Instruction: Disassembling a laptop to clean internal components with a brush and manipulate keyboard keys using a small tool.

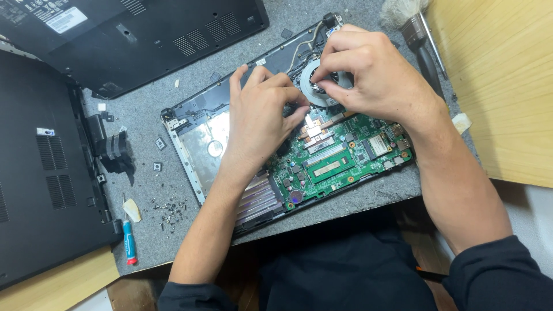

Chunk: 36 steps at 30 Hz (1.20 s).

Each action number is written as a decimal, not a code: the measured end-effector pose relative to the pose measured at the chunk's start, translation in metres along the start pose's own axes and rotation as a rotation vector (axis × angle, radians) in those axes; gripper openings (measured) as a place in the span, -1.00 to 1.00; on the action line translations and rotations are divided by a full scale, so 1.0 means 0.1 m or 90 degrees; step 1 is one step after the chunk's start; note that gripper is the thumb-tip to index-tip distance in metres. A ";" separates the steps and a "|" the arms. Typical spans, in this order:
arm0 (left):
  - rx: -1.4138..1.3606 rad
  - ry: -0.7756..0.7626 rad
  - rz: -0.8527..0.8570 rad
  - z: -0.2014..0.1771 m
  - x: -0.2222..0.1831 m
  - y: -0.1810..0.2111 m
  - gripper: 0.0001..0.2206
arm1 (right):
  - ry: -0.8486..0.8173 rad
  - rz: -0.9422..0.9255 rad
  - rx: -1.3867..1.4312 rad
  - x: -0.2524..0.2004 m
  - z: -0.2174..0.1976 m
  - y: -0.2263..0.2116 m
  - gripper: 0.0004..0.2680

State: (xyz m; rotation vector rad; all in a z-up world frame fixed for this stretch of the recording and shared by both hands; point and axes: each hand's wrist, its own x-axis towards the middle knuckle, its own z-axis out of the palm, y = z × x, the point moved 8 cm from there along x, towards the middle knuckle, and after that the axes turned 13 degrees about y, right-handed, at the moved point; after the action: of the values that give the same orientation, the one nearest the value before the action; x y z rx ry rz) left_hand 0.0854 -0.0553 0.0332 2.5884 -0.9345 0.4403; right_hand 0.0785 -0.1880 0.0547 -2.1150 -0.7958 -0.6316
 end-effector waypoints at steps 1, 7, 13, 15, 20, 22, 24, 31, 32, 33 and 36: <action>0.000 0.000 0.000 0.00 0.00 0.00 -0.91 | 0.000 0.000 0.000 0.00 0.01 0.01 -0.92; 0.021 0.039 0.039 -0.01 0.00 0.03 -0.90 | -0.068 -0.007 0.032 -0.05 0.15 0.04 -0.96; -0.039 0.009 -0.012 0.04 -0.01 -0.05 -0.91 | -0.162 0.018 -0.074 -0.13 0.35 0.07 -0.92; -0.091 -0.018 -0.033 0.06 -0.01 -0.07 -0.94 | -0.172 0.045 -0.097 -0.12 0.35 0.07 -0.92; -0.158 -0.007 -0.018 0.06 -0.04 -0.12 -0.94 | -0.177 0.063 -0.122 -0.12 0.38 0.06 -0.93; -0.180 -0.008 -0.025 0.07 -0.05 -0.13 -0.93 | -0.194 0.077 -0.124 -0.13 0.39 0.08 -0.92; -0.202 0.018 -0.039 0.07 -0.05 -0.13 -0.94 | -0.181 0.069 -0.113 -0.13 0.38 0.09 -0.92; -0.179 0.059 -0.057 0.07 -0.07 -0.14 -0.95 | -0.181 0.041 -0.093 -0.15 0.36 0.09 -0.90; -0.175 0.069 -0.057 0.06 -0.07 -0.13 -0.95 | -0.180 0.036 -0.087 -0.15 0.36 0.08 -0.90; -0.171 0.079 -0.056 0.05 -0.06 -0.13 -0.95 | -0.179 0.031 -0.082 -0.15 0.36 0.07 -0.90; -0.180 0.083 -0.058 0.05 -0.06 -0.14 -0.96 | -0.181 0.033 -0.087 -0.14 0.35 0.06 -0.89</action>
State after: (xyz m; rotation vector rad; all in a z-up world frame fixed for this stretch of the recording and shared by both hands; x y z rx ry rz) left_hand 0.0907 -0.0444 0.0232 2.3067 -0.7702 0.4137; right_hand 0.0790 -0.1671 0.0224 -2.3768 -0.8693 -0.3710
